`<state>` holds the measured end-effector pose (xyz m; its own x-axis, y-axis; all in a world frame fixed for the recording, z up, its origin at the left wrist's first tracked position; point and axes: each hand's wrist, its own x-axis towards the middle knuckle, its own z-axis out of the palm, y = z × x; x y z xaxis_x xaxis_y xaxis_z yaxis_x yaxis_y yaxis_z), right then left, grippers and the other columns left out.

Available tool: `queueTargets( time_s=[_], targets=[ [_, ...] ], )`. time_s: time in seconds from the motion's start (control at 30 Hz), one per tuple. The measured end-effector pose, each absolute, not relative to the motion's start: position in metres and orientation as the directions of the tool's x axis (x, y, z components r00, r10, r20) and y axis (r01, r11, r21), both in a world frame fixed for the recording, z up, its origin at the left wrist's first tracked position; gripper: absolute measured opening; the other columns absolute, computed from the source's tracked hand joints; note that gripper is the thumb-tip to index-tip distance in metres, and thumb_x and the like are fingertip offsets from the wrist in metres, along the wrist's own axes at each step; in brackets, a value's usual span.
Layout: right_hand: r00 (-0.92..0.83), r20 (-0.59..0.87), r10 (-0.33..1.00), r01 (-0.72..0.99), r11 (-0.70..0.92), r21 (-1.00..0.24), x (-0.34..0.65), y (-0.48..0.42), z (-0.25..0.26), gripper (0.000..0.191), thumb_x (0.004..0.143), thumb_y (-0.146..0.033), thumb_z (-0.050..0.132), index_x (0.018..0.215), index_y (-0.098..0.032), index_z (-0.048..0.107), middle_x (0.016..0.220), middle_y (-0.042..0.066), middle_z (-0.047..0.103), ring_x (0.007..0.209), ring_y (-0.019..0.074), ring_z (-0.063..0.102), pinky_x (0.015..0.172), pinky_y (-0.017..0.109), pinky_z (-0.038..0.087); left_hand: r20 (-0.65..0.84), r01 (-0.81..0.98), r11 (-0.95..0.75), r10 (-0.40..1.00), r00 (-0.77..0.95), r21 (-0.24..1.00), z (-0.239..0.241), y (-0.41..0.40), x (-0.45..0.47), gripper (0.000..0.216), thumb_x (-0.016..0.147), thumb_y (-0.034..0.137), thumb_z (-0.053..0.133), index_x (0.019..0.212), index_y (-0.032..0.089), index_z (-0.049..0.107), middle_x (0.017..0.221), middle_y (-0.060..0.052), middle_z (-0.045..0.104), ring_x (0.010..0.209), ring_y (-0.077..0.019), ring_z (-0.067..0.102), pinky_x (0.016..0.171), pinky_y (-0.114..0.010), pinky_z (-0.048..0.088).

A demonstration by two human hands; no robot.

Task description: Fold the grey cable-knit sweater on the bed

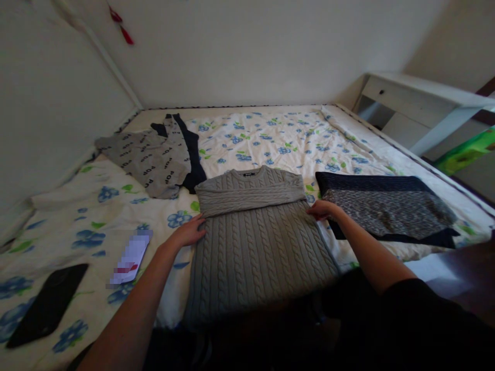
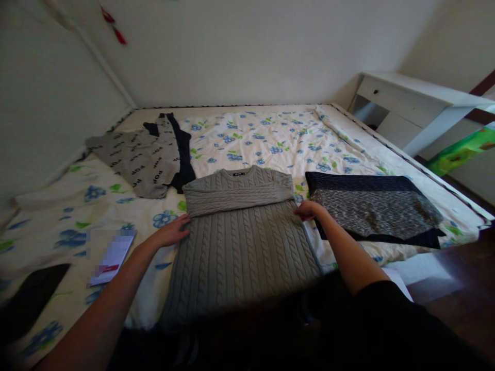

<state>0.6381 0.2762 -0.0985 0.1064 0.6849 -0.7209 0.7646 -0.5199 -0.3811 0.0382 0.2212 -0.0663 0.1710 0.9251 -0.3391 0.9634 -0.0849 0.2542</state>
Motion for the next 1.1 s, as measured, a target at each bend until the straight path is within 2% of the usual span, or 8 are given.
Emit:
queueTargets(
  time_s=[0.17, 0.3, 0.5, 0.63, 0.73, 0.9, 1.03, 1.1],
  targets=[
    [0.088, -0.715, 0.694, 0.722, -0.539, -0.435, 0.644, 0.255, -0.094, 0.046, 0.1, -0.055, 0.082, 0.08, -0.017, 0.064, 0.052, -0.001, 0.06, 0.045, 0.0128, 0.058, 0.045, 0.02, 0.05, -0.362, 0.962, -0.096, 0.913, 0.187, 0.257, -0.065, 0.22, 0.037, 0.075, 0.079, 0.037, 0.061, 0.148, 0.01, 0.073, 0.176, -0.019, 0.05, 0.162, -0.0369, 0.051, 0.135, -0.042, 0.04],
    [-0.029, -0.793, 0.609, 0.712, -0.544, -0.444, 0.648, 0.235, -0.09, 0.054, 0.093, -0.067, 0.086, 0.085, -0.016, 0.068, 0.065, 0.005, 0.07, 0.055, 0.0147, 0.066, 0.051, 0.021, 0.056, -0.363, 0.962, -0.103, 0.912, 0.193, 0.253, -0.066, 0.22, 0.038, 0.074, 0.079, 0.037, 0.063, 0.147, 0.01, 0.073, 0.174, -0.021, 0.053, 0.163, -0.0366, 0.05, 0.134, -0.039, 0.041],
    [-0.112, -0.829, 0.548, 0.77, -0.479, -0.421, 0.655, 0.209, -0.074, 0.053, 0.088, -0.063, 0.093, 0.085, -0.016, 0.068, 0.065, 0.0, 0.065, 0.056, 0.011, 0.062, 0.059, 0.02, 0.058, -0.395, 0.968, -0.113, 0.897, 0.197, 0.224, -0.064, 0.223, 0.039, 0.08, 0.08, 0.038, 0.058, 0.153, 0.007, 0.067, 0.18, -0.021, 0.043, 0.162, -0.0369, 0.051, 0.133, -0.042, 0.043],
    [-0.06, -0.87, 0.489, 0.781, -0.52, -0.346, 0.659, 0.199, -0.067, 0.047, 0.099, -0.059, 0.082, 0.091, -0.015, 0.069, 0.071, 0.004, 0.072, 0.059, 0.0116, 0.067, 0.059, 0.018, 0.057, -0.377, 0.963, -0.119, 0.903, 0.206, 0.24, -0.056, 0.22, 0.041, 0.078, 0.076, 0.037, 0.06, 0.149, 0.01, 0.07, 0.177, -0.02, 0.049, 0.161, -0.0357, 0.052, 0.132, -0.041, 0.043],
    [0.021, -0.857, 0.515, 0.787, -0.537, -0.303, 0.658, 0.189, -0.066, 0.048, 0.103, -0.058, 0.078, 0.086, -0.014, 0.07, 0.072, 0.007, 0.074, 0.058, 0.0124, 0.068, 0.059, 0.019, 0.056, -0.349, 0.956, -0.116, 0.914, 0.209, 0.268, -0.05, 0.215, 0.044, 0.075, 0.074, 0.036, 0.062, 0.143, 0.009, 0.073, 0.175, -0.022, 0.051, 0.161, -0.0366, 0.053, 0.132, -0.04, 0.042],
    [-0.076, -0.861, 0.503, 0.779, -0.51, -0.366, 0.651, 0.168, -0.068, 0.046, 0.09, -0.056, 0.093, 0.091, -0.014, 0.073, 0.075, 0.006, 0.076, 0.066, 0.0152, 0.073, 0.064, 0.022, 0.06, -0.343, 0.948, -0.096, 0.917, 0.202, 0.302, -0.041, 0.208, 0.051, 0.071, 0.071, 0.035, 0.063, 0.137, 0.013, 0.076, 0.17, -0.023, 0.057, 0.162, -0.0377, 0.051, 0.132, -0.043, 0.042],
    [-0.031, -0.876, 0.481, 0.844, -0.457, -0.281, 0.652, 0.155, -0.071, 0.041, 0.087, -0.047, 0.097, 0.086, -0.014, 0.072, 0.075, 0.006, 0.076, 0.069, 0.0173, 0.076, 0.066, 0.024, 0.062, -0.353, 0.947, -0.08, 0.915, 0.193, 0.312, -0.038, 0.206, 0.055, 0.077, 0.07, 0.03, 0.062, 0.143, 0.004, 0.07, 0.175, -0.03, 0.047, 0.165, -0.0372, 0.046, 0.132, -0.041, 0.041],
    [0.019, -0.882, 0.471, 0.867, -0.446, -0.22, 0.654, 0.153, -0.073, 0.041, 0.086, -0.047, 0.097, 0.083, -0.014, 0.072, 0.075, 0.007, 0.075, 0.07, 0.0186, 0.076, 0.065, 0.026, 0.062, -0.338, 0.943, -0.097, 0.917, 0.209, 0.32, -0.038, 0.206, 0.054, 0.078, 0.07, 0.029, 0.062, 0.144, 0.004, 0.069, 0.172, -0.03, 0.051, 0.164, -0.0361, 0.048, 0.131, -0.04, 0.042]
  ],
)
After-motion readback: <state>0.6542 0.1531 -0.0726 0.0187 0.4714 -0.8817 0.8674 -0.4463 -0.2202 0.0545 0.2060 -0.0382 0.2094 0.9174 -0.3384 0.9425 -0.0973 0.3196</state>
